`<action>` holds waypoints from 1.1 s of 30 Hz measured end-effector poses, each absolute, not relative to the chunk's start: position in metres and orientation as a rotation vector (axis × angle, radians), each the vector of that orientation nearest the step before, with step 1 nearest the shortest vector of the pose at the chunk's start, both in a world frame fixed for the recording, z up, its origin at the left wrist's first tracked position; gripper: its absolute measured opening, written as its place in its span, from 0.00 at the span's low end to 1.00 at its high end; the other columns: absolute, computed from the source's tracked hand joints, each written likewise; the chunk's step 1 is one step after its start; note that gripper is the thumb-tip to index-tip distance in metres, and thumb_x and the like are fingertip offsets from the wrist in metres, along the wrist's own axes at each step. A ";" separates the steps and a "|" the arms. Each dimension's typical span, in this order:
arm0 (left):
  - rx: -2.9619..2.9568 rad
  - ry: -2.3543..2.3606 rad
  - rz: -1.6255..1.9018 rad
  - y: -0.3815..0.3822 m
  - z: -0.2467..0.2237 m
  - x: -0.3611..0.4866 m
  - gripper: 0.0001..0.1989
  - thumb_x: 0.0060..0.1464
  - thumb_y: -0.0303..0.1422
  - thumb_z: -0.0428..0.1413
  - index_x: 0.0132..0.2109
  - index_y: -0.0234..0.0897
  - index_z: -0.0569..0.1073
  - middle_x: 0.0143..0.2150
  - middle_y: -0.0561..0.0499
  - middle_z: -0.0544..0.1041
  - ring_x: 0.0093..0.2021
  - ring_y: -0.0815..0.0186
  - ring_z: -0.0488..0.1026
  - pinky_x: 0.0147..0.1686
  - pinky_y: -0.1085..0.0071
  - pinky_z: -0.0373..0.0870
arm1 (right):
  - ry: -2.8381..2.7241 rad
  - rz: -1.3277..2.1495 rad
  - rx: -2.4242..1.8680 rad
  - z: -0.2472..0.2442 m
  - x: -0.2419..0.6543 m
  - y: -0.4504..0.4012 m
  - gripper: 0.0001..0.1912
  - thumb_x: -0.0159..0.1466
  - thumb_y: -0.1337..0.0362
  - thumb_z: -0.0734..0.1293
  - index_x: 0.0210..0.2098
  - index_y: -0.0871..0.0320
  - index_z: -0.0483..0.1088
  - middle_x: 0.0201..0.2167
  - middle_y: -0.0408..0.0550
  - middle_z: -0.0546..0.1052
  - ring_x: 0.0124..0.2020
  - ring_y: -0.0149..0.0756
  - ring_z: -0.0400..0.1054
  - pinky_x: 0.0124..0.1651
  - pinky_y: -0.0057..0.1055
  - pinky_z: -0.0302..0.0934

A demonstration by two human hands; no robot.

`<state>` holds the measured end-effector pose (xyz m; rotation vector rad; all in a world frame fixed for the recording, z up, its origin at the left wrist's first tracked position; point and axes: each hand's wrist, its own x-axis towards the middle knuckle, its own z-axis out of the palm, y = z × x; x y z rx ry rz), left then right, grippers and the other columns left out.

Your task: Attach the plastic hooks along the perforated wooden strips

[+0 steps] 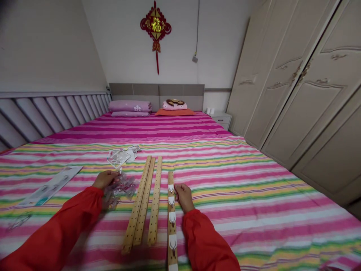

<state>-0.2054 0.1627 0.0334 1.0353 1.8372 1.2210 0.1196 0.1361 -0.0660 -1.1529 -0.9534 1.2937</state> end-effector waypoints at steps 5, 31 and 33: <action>0.984 1.619 1.219 0.151 0.045 -0.188 0.10 0.38 0.33 0.63 0.29 0.32 0.75 0.18 0.51 0.74 0.15 0.74 0.64 0.14 0.78 0.60 | -0.935 1.309 -1.131 -0.070 0.120 0.139 0.17 0.51 0.53 0.68 0.18 0.57 0.63 0.05 0.35 0.62 0.07 0.23 0.50 0.12 0.22 0.40; 1.197 1.220 1.115 0.148 0.000 -0.020 0.13 0.37 0.34 0.65 0.33 0.32 0.79 0.27 0.49 0.80 0.30 0.65 0.76 0.35 0.69 0.72 | -0.695 1.381 -0.877 -0.067 0.128 0.137 0.16 0.45 0.55 0.74 0.25 0.60 0.70 0.17 0.39 0.70 0.12 0.22 0.55 0.14 0.22 0.42; 1.241 1.216 1.141 0.149 0.001 -0.020 0.14 0.38 0.35 0.64 0.34 0.32 0.79 0.28 0.49 0.80 0.31 0.64 0.76 0.36 0.69 0.72 | -0.700 1.377 -0.873 -0.067 0.129 0.137 0.16 0.45 0.55 0.74 0.25 0.60 0.70 0.17 0.39 0.70 0.13 0.22 0.55 0.15 0.22 0.42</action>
